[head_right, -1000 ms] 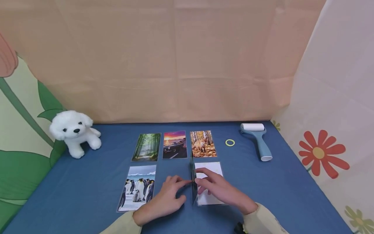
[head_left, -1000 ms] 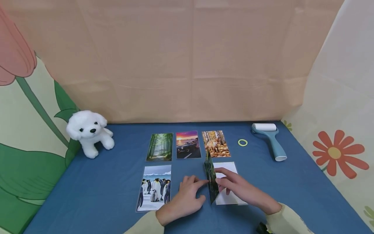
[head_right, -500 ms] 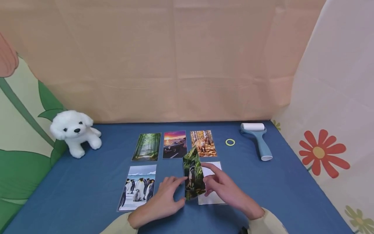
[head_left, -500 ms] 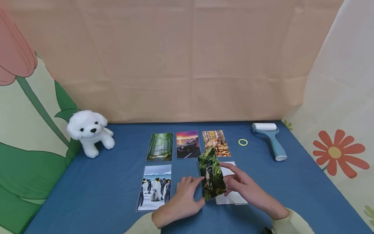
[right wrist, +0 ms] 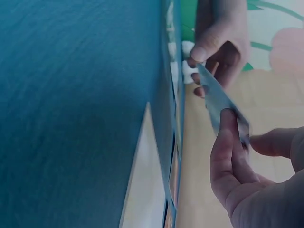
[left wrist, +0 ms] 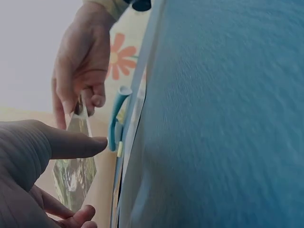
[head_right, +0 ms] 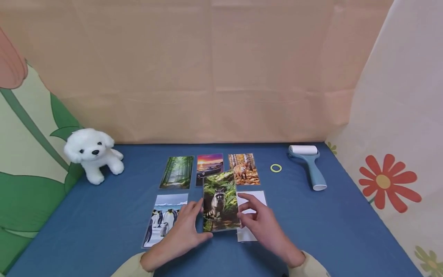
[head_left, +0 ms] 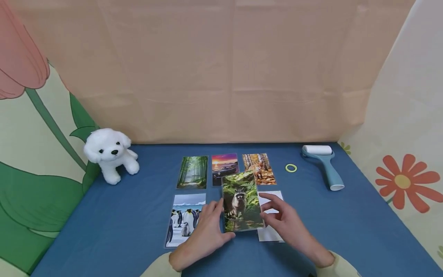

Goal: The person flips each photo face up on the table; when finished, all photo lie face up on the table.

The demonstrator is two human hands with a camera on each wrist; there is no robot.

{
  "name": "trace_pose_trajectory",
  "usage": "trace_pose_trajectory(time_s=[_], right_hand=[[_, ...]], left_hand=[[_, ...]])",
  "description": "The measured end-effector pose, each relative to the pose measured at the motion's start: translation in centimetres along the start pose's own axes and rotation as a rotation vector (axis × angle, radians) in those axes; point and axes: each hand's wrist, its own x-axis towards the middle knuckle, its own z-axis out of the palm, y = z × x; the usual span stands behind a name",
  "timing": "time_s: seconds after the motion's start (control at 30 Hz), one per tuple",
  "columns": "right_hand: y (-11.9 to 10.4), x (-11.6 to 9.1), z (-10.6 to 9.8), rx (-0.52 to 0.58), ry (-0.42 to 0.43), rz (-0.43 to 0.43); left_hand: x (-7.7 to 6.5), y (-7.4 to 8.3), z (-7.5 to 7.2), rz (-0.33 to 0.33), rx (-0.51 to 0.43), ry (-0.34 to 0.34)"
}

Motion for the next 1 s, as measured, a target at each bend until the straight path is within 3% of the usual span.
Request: trace_pose_trajectory(time_s=[0.17,0.3,0.53,0.8,1.0], right_hand=[[0.3,-0.1,0.8,-0.043,-0.02,-0.026],[0.5,-0.1,1.4,-0.192,-0.015,-0.069],[0.4,0.0,1.9,-0.284,-0.053,-0.055],[0.4,0.3,2.5,-0.475,-0.052,-0.045],[0.3,0.7,3.1,-0.538,-0.084,-0.028]], left_hand=[[-0.3,-0.2,-0.3,-0.02,-0.001,0.032],[-0.6,-0.4,-0.5,-0.01,0.005,0.073],[-1.0,-0.5,-0.8,-0.01,0.058,0.116],[-1.2,-0.7,-1.1,0.013,0.102,0.117],[-1.3,-1.0,-1.1,-0.028,0.142,0.063]])
